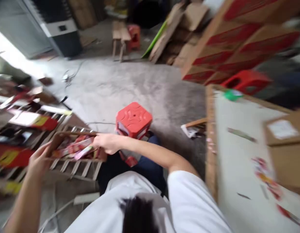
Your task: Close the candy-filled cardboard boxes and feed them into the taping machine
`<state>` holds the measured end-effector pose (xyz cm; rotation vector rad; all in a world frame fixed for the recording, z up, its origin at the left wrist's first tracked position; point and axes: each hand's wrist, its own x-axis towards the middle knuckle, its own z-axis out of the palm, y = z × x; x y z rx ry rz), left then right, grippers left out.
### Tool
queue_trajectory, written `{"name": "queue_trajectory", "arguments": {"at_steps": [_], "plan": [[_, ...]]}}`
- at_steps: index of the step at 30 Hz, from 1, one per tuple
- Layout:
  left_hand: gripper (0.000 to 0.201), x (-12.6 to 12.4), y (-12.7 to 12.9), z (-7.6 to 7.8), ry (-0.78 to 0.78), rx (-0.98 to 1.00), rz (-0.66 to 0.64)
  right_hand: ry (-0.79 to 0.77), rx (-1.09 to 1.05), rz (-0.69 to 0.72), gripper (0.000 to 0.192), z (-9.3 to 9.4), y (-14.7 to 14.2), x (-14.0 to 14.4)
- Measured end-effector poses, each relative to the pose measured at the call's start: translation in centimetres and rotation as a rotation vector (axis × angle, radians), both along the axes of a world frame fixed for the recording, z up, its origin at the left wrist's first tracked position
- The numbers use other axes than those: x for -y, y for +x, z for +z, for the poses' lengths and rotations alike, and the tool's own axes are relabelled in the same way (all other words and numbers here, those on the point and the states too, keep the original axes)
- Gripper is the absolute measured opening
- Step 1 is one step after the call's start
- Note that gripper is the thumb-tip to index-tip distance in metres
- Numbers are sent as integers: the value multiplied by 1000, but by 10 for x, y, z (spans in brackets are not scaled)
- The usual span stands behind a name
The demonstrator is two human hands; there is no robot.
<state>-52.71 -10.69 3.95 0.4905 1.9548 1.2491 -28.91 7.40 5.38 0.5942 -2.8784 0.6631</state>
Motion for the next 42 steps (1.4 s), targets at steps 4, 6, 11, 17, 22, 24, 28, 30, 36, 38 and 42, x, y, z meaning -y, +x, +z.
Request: {"name": "queue_trajectory", "arguments": {"at_steps": [4, 6, 11, 17, 22, 24, 28, 30, 36, 38, 42], "plan": [[39, 53, -42, -6, 252, 52, 39, -361, -45, -158, 51, -11, -2, 3], [44, 48, -55, -8, 296, 124, -111, -261, -19, -192, 54, -14, -12, 14], [43, 27, -67, -7, 187, 103, -471, 66, 136, -158, 58, -35, -56, 51], [46, 16, -45, -5, -29, -417, -631, 111, 203, -260, 64, -63, -77, 74], [75, 26, -36, 21, -68, -586, -1055, -55, 277, -224, 64, -64, -78, 66], [93, 34, -34, 28, -87, -648, -1092, -195, 312, -190, 65, -63, -80, 58], [57, 30, -36, 20, -180, -715, -992, -716, 287, -108, 50, -56, -74, 44], [35, 19, -39, 10, -238, -700, -901, -1035, 216, -117, 45, -47, -63, 40], [30, 9, -14, -9, -393, -954, -644, -840, -181, -611, 40, -1, -38, 24], [41, 20, 4, -11, -366, -1130, -470, -584, -98, -650, 65, 6, -41, 19], [45, 35, 27, -18, -225, -1265, -437, -377, 214, -557, 95, -2, -47, 26]]}}
